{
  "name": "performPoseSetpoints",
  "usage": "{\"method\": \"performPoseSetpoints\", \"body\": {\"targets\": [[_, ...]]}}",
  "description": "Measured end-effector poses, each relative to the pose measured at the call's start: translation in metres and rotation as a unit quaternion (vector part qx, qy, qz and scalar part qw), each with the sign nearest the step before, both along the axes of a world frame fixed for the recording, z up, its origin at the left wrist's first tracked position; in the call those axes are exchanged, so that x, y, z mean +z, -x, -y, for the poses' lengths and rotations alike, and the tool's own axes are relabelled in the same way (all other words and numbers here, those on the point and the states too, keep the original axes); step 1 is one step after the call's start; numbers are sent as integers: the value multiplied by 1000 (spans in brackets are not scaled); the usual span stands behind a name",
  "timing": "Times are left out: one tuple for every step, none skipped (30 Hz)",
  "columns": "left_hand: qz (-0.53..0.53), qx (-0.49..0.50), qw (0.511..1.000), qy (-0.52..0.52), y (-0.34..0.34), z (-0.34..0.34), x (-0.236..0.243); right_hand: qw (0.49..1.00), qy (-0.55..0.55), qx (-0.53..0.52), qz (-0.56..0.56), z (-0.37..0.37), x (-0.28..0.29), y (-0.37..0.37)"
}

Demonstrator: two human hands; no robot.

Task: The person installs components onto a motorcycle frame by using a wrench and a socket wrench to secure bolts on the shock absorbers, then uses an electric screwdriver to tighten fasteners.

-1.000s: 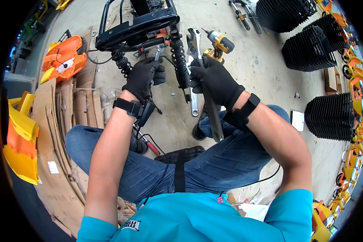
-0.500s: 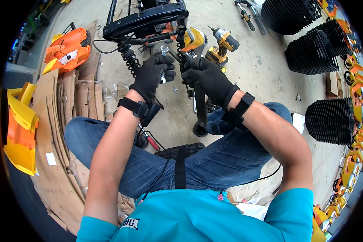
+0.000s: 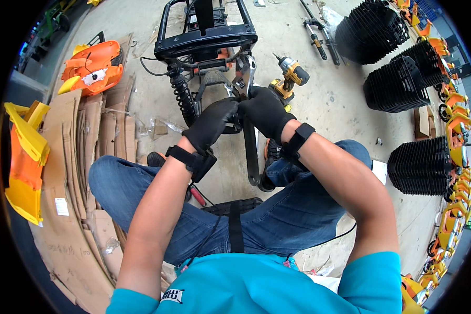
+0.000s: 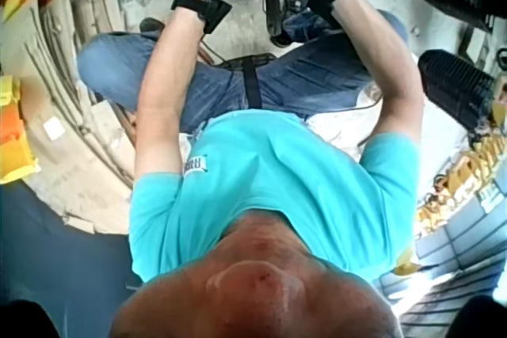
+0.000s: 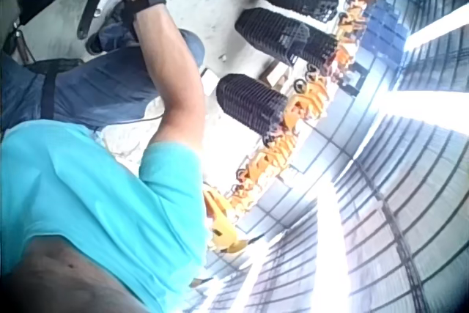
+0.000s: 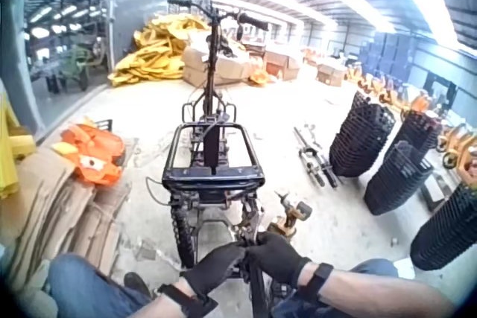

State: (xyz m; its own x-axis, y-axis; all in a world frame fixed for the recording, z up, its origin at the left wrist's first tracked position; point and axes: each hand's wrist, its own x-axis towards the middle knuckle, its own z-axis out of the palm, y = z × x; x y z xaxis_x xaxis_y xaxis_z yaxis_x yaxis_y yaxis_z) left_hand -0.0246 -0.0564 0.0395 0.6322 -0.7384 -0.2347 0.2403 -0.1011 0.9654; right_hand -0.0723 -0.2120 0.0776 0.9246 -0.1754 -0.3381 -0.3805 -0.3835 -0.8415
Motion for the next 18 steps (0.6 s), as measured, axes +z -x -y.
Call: {"method": "performPoseSetpoints", "body": {"targets": [[-31, -36, 998, 41, -2, -6, 2, 999, 45, 12, 0, -2, 7, -3], [-61, -75, 992, 82, -5, -10, 4, 996, 90, 23, -1, -4, 12, -5], [-89, -125, 986, 68, -10, -15, 3, 996, 86, 8, 0, -6, 9, -6], [-47, -119, 990, 57, -9, -13, 1, 994, 109, 12, 19, -7, 6, -8], [-5, -113, 993, 45, -5, -11, -3, 991, 130, 16, 38, -10, 2, -10], [38, -107, 993, 34, -2, -8, -6, 987, 152, 19, 57, -13, -1, -12], [50, -86, 995, 24, 2, -5, -9, 986, 158, 21, 58, -16, -2, -13], [138, -13, 990, 23, 8, -4, -21, 989, 138, 32, 32, -24, -2, -18], [188, 46, 980, -46, 14, 0, -26, 990, 130, 20, 44, -30, -3, -18], [236, 106, 959, -114, 18, 4, -31, 991, 122, 7, 56, -34, -4, -19], [222, 134, 954, -147, 21, 1, -31, 990, 128, 36, 52, -38, -4, -21], [184, 146, 964, -129, 20, 0, -36, 990, 111, 69, 44, -37, -1, -22], [145, 158, 970, -111, 17, -3, -45, 989, 95, 103, 36, -33, 4, -24], [106, 166, 976, -90, 16, -1, -39, 987, 80, 134, 28, -28, 11, -26], [91, 182, 977, -62, 21, -3, -25, 985, 26, 170, 9, -18, 16, -25], [56, 176, 981, -50, 22, -3, -27, 989, -21, 143, -28, -7, 12, -21], [23, 173, 984, -39, 21, -5, -27, 989, -32, 125, -73, 3, 13, -19], [-12, 171, 985, -31, 20, -8, -27, 986, -45, 108, -119, 11, 11, -17]]}}
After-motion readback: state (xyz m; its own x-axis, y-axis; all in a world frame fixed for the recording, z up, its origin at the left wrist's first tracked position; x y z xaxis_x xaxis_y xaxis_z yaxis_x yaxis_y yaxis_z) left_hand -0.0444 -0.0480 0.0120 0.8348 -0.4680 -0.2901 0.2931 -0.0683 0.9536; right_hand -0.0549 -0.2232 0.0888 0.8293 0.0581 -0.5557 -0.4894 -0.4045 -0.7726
